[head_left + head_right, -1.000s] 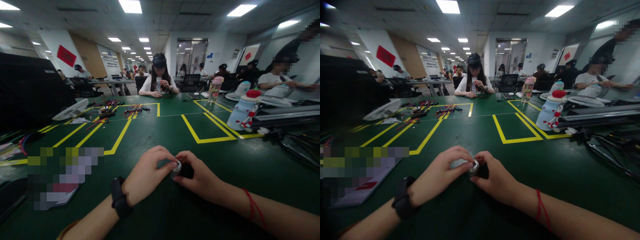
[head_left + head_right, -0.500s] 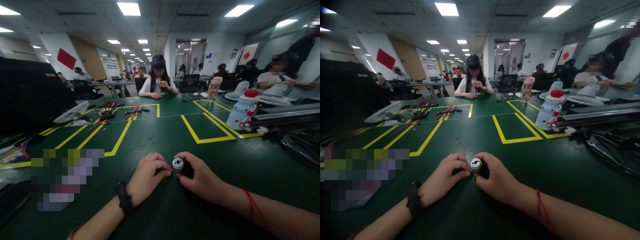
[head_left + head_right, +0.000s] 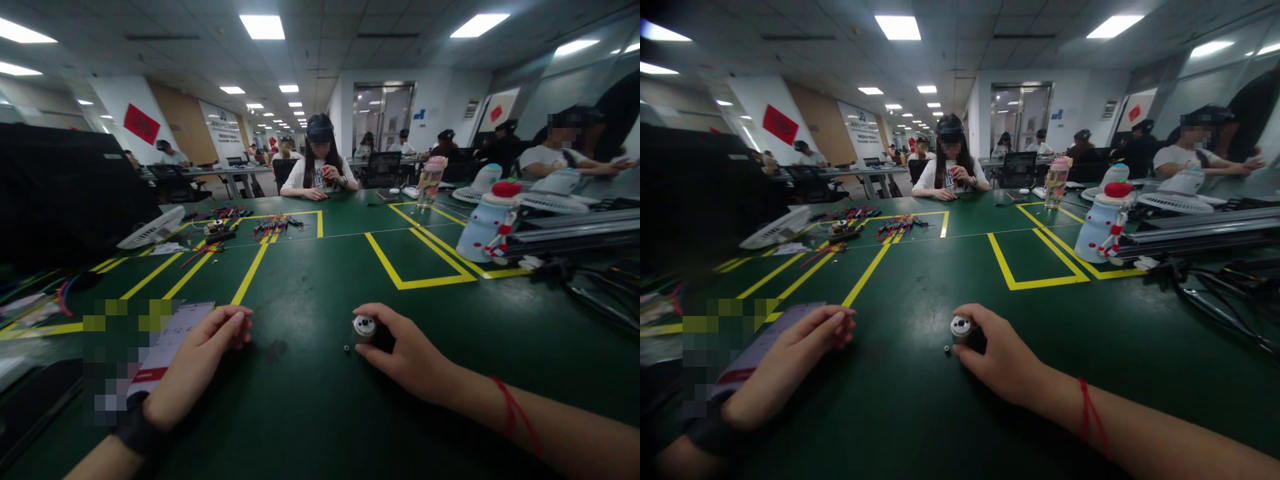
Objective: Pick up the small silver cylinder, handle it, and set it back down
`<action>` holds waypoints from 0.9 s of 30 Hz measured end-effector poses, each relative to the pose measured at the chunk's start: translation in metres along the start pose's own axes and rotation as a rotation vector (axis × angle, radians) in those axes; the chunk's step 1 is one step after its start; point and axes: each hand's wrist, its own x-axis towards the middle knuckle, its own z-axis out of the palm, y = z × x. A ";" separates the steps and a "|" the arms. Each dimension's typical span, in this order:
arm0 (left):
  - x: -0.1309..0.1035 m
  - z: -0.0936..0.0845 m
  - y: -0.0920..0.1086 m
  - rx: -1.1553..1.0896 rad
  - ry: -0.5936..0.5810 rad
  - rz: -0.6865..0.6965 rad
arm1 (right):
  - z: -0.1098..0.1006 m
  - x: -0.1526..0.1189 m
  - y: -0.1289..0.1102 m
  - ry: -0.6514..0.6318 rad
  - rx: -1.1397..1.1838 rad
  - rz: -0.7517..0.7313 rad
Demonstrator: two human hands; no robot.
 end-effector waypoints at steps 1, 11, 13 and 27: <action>-0.002 -0.001 -0.004 -0.007 0.013 -0.008 | -0.005 0.001 0.001 0.024 -0.006 0.010; -0.004 0.009 0.000 0.016 0.044 -0.004 | -0.151 -0.058 0.096 0.427 -0.475 0.499; -0.004 0.009 -0.002 0.006 0.045 -0.008 | -0.178 -0.079 0.120 0.449 -0.600 0.598; -0.006 0.010 0.000 0.055 0.040 -0.014 | -0.053 -0.015 0.020 -0.097 -0.374 -0.047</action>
